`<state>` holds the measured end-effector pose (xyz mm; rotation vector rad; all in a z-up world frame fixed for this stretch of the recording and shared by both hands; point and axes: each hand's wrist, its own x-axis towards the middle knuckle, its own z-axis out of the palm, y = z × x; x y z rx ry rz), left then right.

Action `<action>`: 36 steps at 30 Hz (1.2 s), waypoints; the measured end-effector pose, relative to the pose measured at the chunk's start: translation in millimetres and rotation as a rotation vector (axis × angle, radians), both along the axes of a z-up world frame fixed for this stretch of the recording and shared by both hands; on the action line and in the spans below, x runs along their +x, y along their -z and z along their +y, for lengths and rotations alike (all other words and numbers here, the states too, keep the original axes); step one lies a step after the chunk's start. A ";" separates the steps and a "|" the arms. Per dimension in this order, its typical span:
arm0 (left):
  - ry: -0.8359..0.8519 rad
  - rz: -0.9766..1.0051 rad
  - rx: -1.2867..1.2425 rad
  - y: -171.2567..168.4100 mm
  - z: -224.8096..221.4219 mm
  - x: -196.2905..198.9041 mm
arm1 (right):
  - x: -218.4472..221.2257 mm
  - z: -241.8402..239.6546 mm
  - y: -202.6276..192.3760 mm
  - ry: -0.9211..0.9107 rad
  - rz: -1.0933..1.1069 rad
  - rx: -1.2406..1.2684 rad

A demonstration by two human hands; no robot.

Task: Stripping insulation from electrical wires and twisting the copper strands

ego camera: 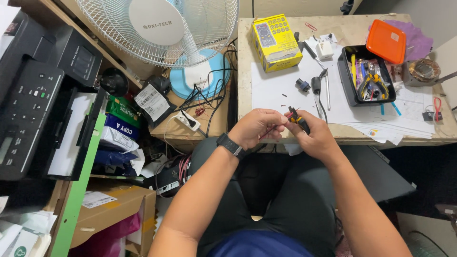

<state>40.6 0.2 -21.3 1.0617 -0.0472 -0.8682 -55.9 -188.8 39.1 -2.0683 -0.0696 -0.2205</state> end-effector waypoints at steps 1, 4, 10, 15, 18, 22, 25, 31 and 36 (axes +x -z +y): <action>0.002 -0.001 0.000 1.5 -1.4 5.9 | 5.7 -3.9 9.5 0.002 -0.001 0.000; 0.006 -0.007 0.011 4.3 -4.2 21.2 | 22.1 -10.4 31.2 0.081 0.046 -0.008; 0.004 -0.002 0.056 10.9 3.4 62.2 | 65.3 2.7 34.3 0.097 0.123 -0.004; -0.098 0.009 0.113 23.1 14.0 83.5 | 103.6 0.6 47.1 0.070 0.198 -0.084; -0.183 -0.123 0.174 41.6 13.3 96.1 | 103.7 12.6 24.6 0.101 0.231 -0.298; -0.219 -0.086 0.118 19.0 22.7 85.6 | 113.0 14.9 27.1 0.079 0.186 -0.224; -0.251 -0.498 0.460 -2.4 28.8 72.9 | 112.5 18.5 23.7 0.031 0.241 -0.166; -0.404 -1.635 1.130 -25.3 44.4 60.6 | 106.9 23.5 3.0 -0.030 0.397 -0.007; -0.359 -1.324 1.002 -42.5 46.0 45.3 | 109.3 13.5 7.5 0.047 0.350 0.065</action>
